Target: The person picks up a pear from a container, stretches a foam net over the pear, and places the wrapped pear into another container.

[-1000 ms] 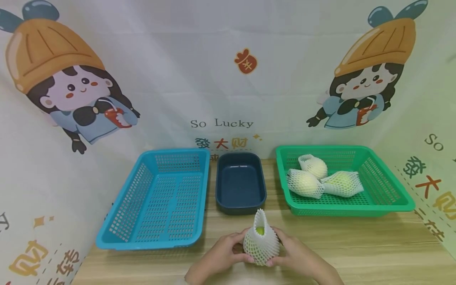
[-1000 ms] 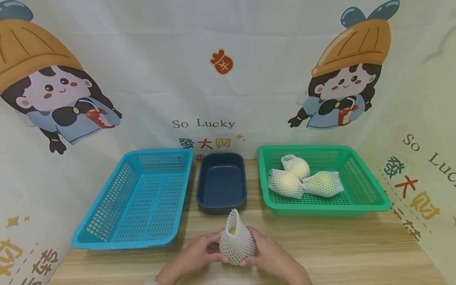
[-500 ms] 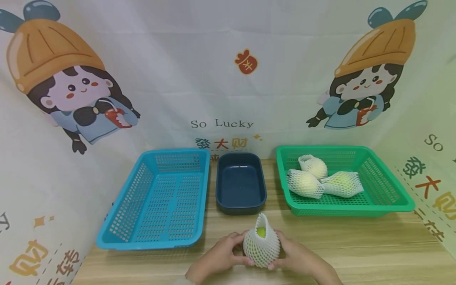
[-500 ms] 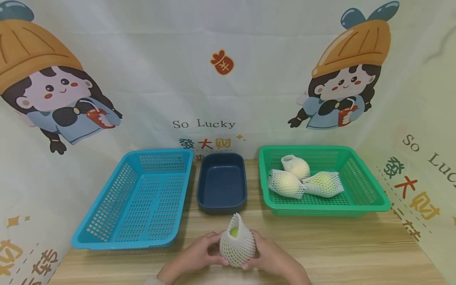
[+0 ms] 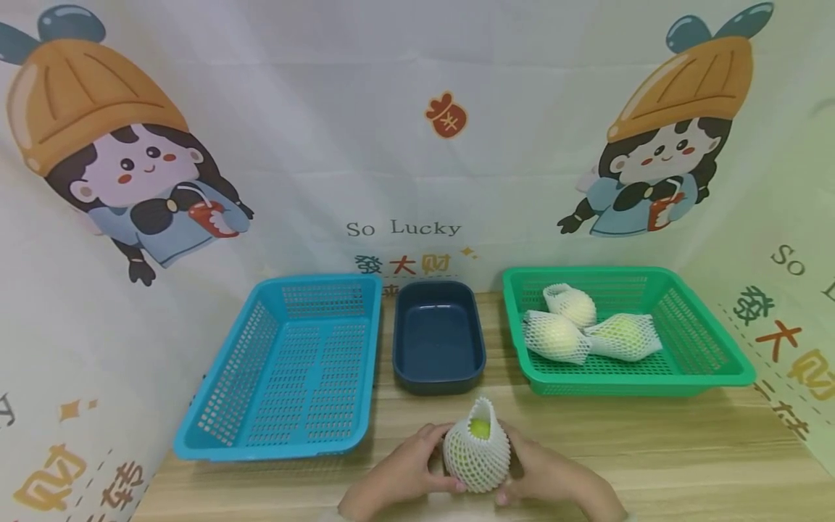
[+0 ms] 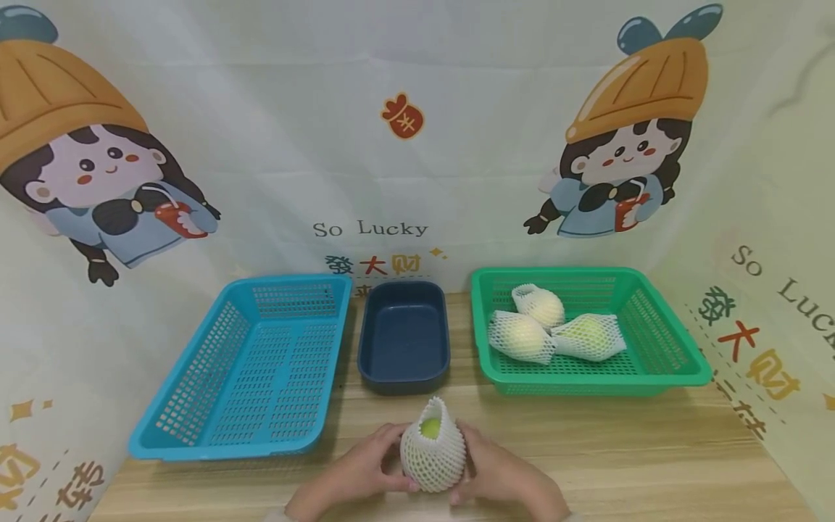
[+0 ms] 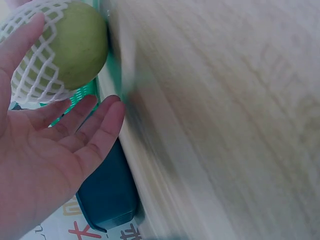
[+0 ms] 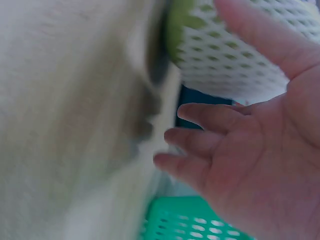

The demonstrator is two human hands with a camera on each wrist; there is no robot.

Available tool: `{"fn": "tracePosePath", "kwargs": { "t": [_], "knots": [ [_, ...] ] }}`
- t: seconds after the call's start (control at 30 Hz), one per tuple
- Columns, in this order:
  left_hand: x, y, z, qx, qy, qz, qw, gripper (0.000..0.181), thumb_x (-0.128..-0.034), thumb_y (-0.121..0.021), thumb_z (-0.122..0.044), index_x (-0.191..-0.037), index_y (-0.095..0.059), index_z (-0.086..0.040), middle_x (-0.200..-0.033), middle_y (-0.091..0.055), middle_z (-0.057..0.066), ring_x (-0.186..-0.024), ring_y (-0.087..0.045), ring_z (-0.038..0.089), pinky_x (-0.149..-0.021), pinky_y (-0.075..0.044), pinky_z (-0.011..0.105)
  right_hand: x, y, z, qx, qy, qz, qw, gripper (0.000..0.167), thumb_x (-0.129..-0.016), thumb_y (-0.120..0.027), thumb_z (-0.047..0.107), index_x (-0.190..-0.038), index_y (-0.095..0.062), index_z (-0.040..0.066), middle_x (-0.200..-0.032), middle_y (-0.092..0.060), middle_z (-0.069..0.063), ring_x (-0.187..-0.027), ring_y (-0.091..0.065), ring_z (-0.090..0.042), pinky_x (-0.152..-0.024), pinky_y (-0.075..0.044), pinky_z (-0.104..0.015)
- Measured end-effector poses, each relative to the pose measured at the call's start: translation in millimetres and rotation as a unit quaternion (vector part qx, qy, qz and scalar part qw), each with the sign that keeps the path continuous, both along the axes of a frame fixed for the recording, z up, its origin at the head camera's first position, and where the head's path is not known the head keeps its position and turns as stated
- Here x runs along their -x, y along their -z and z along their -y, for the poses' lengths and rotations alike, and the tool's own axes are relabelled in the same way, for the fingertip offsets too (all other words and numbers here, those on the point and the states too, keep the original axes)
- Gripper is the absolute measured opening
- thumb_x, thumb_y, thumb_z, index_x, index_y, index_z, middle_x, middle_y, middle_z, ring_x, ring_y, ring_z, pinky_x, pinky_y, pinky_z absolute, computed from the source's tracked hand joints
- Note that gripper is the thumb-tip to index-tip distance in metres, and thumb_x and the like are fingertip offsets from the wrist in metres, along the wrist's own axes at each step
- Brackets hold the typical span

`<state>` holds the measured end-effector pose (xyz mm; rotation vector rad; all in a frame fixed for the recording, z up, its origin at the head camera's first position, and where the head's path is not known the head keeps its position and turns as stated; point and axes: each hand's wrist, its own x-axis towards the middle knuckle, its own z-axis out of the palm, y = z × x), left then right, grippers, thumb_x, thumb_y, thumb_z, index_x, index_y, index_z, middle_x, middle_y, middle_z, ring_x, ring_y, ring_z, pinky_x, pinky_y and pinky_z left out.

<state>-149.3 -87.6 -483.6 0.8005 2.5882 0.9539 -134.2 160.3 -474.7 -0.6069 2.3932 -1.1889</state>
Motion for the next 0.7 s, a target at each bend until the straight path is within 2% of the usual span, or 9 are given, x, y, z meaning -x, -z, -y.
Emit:
{"fn": "tracePosePath", "kwargs": {
  "t": [0.13,0.23,0.33,0.43,0.53,0.7],
  "knots": [
    [-2.0,-2.0,-1.4,-0.009,-0.001,-0.004,1.0000,0.093,-0.0719,-0.074,-0.050,-0.142,-0.032,-0.005,-0.134,-0.047,0.010,-0.123,-0.048,0.027,-0.100,-0.041,0.044,-2.2,-13.3,-1.7,0.043,0.007,0.013,0.9990,0.103,-0.075,-0.076,0.031,-0.145,-0.009,-0.004,-0.149,-0.017,-0.030,-0.132,-0.023,-0.052,-0.101,-0.027,-0.065],
    [-2.8,-3.8,-2.3,-0.025,-0.002,-0.006,0.9997,0.096,-0.0712,-0.074,-0.050,-0.143,-0.029,-0.004,-0.138,-0.042,0.009,-0.125,-0.045,0.028,-0.101,-0.040,0.046,-4.7,-21.4,-0.2,0.059,0.013,-0.009,0.9981,0.096,-0.076,-0.075,0.032,-0.145,-0.016,0.000,-0.148,-0.022,-0.028,-0.128,-0.030,-0.053,-0.098,-0.033,-0.062],
    [-4.2,-7.3,-4.0,-0.047,0.003,-0.018,0.9987,0.092,-0.0714,-0.075,-0.048,-0.142,-0.032,-0.008,-0.136,-0.043,0.006,-0.124,-0.045,0.024,-0.102,-0.040,0.045,-6.5,-25.9,3.2,0.061,0.018,-0.040,0.9972,0.089,-0.076,-0.074,0.033,-0.142,-0.024,0.000,-0.144,-0.031,-0.025,-0.123,-0.040,-0.048,-0.095,-0.040,-0.057],
    [-6.5,-10.1,-6.6,-0.054,0.011,-0.052,0.9971,0.086,-0.0728,-0.074,-0.048,-0.140,-0.036,-0.010,-0.132,-0.046,0.004,-0.121,-0.046,0.022,-0.100,-0.041,0.043,-8.2,-25.9,6.4,0.047,0.017,-0.085,0.9951,0.081,-0.076,-0.074,0.037,-0.136,-0.034,-0.001,-0.135,-0.043,-0.019,-0.116,-0.049,-0.038,-0.092,-0.045,-0.049],
    [-9.3,-10.8,-9.5,-0.044,0.009,-0.075,0.9962,0.086,-0.0735,-0.072,-0.051,-0.140,-0.036,-0.011,-0.132,-0.047,0.003,-0.120,-0.046,0.021,-0.099,-0.042,0.042,-9.1,-23.0,8.2,0.038,0.011,-0.123,0.9917,0.074,-0.076,-0.073,0.038,-0.131,-0.040,0.000,-0.127,-0.048,-0.013,-0.110,-0.053,-0.031,-0.090,-0.049,-0.042],
    [-11.5,-10.1,-14.0,-0.027,0.001,-0.086,0.9960,0.088,-0.0744,-0.070,-0.051,-0.142,-0.034,-0.008,-0.135,-0.048,0.005,-0.121,-0.048,0.022,-0.100,-0.043,0.041,-9.1,-18.9,8.3,0.022,0.015,-0.150,0.9883,0.073,-0.075,-0.072,0.039,-0.130,-0.041,0.001,-0.125,-0.049,-0.010,-0.109,-0.054,-0.027,-0.089,-0.049,-0.040]
  ]
}}
